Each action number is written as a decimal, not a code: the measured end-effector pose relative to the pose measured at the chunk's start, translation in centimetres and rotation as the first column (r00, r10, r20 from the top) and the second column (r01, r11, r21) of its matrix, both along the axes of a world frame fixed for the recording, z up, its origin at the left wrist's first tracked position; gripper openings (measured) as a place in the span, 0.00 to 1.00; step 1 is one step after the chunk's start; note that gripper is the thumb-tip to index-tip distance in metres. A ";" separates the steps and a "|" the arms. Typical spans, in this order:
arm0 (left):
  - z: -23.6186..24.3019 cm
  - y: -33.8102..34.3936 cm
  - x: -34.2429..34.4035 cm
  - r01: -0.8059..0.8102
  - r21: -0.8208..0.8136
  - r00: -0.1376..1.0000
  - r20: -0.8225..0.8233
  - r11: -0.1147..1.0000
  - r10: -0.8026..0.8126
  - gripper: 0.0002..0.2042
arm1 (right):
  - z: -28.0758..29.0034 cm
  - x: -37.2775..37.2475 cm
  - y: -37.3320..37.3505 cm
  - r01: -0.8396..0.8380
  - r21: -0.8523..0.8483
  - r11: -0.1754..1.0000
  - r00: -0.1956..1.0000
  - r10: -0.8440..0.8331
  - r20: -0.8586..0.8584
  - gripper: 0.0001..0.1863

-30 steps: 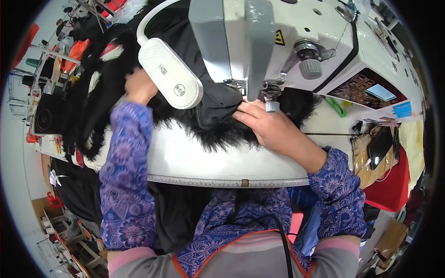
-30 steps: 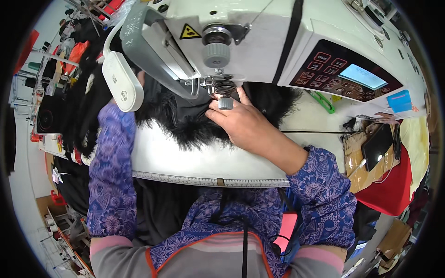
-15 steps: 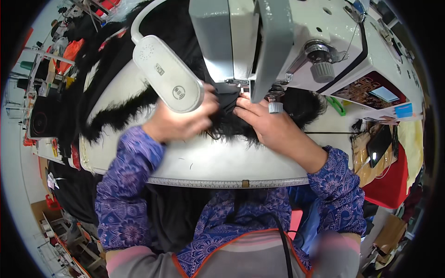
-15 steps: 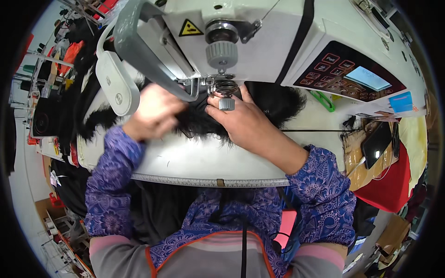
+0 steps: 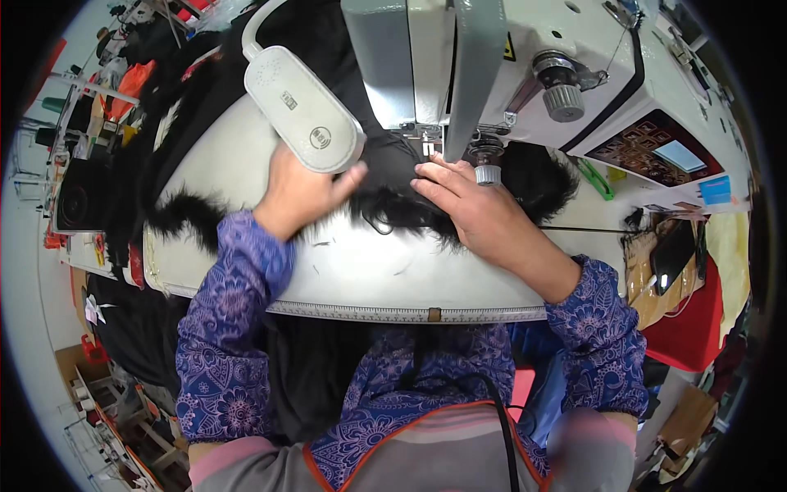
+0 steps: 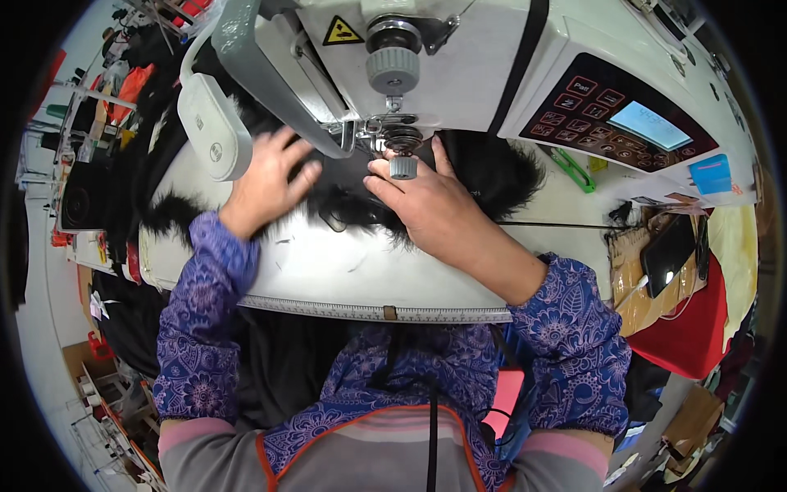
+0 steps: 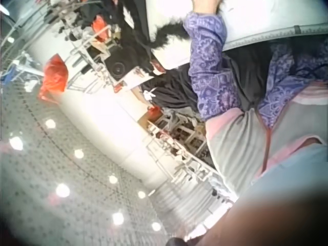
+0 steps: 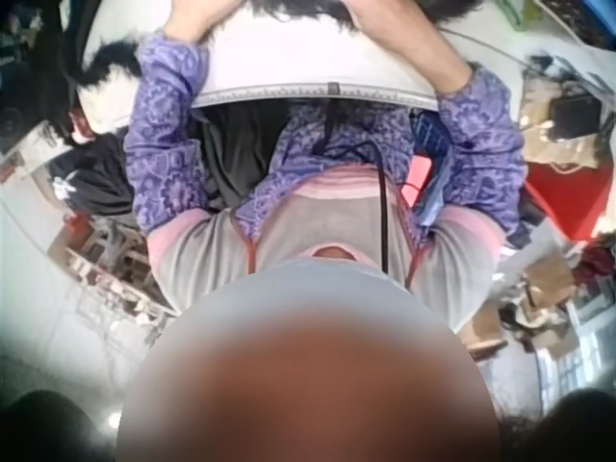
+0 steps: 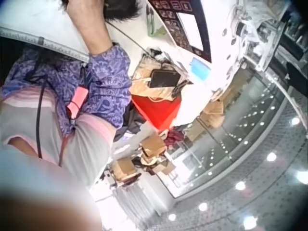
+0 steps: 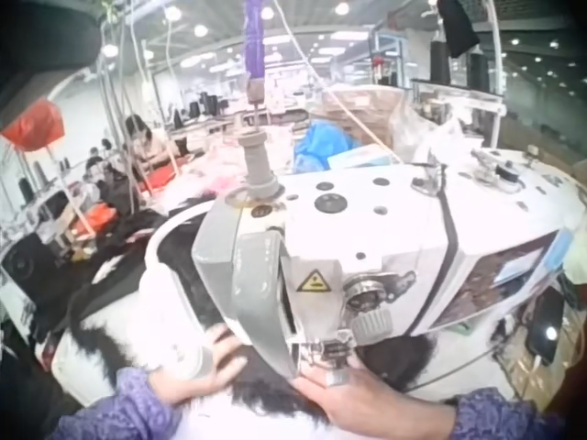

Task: Sewing a black fur trim onto a black fabric garment using an industrial sewing machine.

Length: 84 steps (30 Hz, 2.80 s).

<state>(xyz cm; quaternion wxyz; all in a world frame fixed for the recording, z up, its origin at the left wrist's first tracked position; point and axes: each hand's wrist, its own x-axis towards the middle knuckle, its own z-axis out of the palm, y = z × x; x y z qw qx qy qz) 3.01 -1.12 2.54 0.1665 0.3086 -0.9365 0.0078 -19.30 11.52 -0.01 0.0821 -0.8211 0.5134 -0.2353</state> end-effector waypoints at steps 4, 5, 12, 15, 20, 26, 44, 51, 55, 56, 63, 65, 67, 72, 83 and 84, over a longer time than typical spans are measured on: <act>-1.3 -2.1 -0.3 0.097 -0.049 0.986 -0.132 0.994 -0.103 0.13 | 0.0 0.1 0.1 0.039 -0.049 0.998 0.999 -0.039 0.003 0.22; -1.4 -1.6 -0.1 0.116 -0.147 0.971 -0.190 0.982 -0.143 0.14 | 0.0 0.1 0.1 0.037 -0.053 0.998 0.999 -0.038 -0.017 0.22; -1.6 4.0 1.7 0.457 -0.149 0.874 -0.106 0.877 -0.474 0.12 | -0.2 0.1 0.0 0.041 -0.071 0.997 0.999 -0.043 -0.027 0.21; -2.2 3.7 1.4 0.274 -0.168 0.937 -0.175 0.947 -0.302 0.12 | -0.2 0.1 0.1 0.043 -0.059 0.997 0.999 -0.043 0.004 0.21; -2.3 3.1 0.0 0.159 0.041 0.986 -0.054 0.986 -0.157 0.19 | 0.0 0.2 0.1 0.044 -0.043 0.998 0.999 -0.045 -0.015 0.22; -1.6 3.5 -0.9 0.081 0.075 0.995 -0.058 0.994 -0.076 0.17 | 0.0 0.2 0.1 0.034 -0.043 0.999 0.998 -0.036 -0.051 0.23; -2.3 6.3 -0.9 0.045 0.120 0.960 -0.279 0.992 -0.010 0.20 | 0.2 0.4 0.0 0.041 -0.040 0.998 0.998 -0.043 -0.044 0.22; -1.7 5.5 -1.0 0.432 -0.039 0.870 -0.246 0.901 -0.428 0.09 | 1.6 -0.5 -0.2 0.072 -0.046 0.996 0.995 -0.075 -0.059 0.15; -2.3 4.6 -1.8 0.217 0.043 0.906 -0.381 0.975 -0.184 0.09 | 2.6 -1.3 -0.4 0.062 0.005 0.998 0.992 -0.061 -0.114 0.14; -2.3 4.4 -1.9 0.226 0.073 0.906 -0.382 0.971 -0.182 0.09 | 2.7 -1.4 -0.5 0.060 0.004 0.998 0.991 -0.059 -0.117 0.14; -1.9 3.4 -2.1 0.287 0.163 0.886 -0.421 0.944 -0.196 0.12 | 2.9 -1.3 -0.5 0.102 0.063 0.993 0.987 -0.093 -0.133 0.13; -1.8 3.4 -1.6 0.363 0.194 0.868 -0.426 0.911 -0.256 0.11 | 2.9 -1.3 -0.4 0.106 0.073 0.992 0.986 -0.096 -0.135 0.13; -1.8 3.5 -1.2 0.471 0.206 0.818 -0.466 0.858 -0.337 0.09 | 2.9 -1.2 -0.4 0.104 0.062 0.993 0.988 -0.096 -0.118 0.14; -2.0 3.9 -1.1 0.384 0.395 0.838 -0.528 0.835 -0.136 0.13 | 2.4 -1.1 -0.6 0.079 -0.027 0.997 0.986 -0.082 -0.144 0.16; -2.2 1.3 -1.7 0.180 0.249 0.967 -0.221 0.952 -0.125 0.24 | 1.2 -0.9 -0.5 0.049 -0.067 0.997 0.993 -0.056 -0.106 0.20; -2.2 1.2 -1.8 0.206 0.259 0.954 -0.266 0.944 -0.136 0.24 | 1.1 -0.9 -0.6 -0.021 -0.092 0.995 0.996 0.012 -0.094 0.20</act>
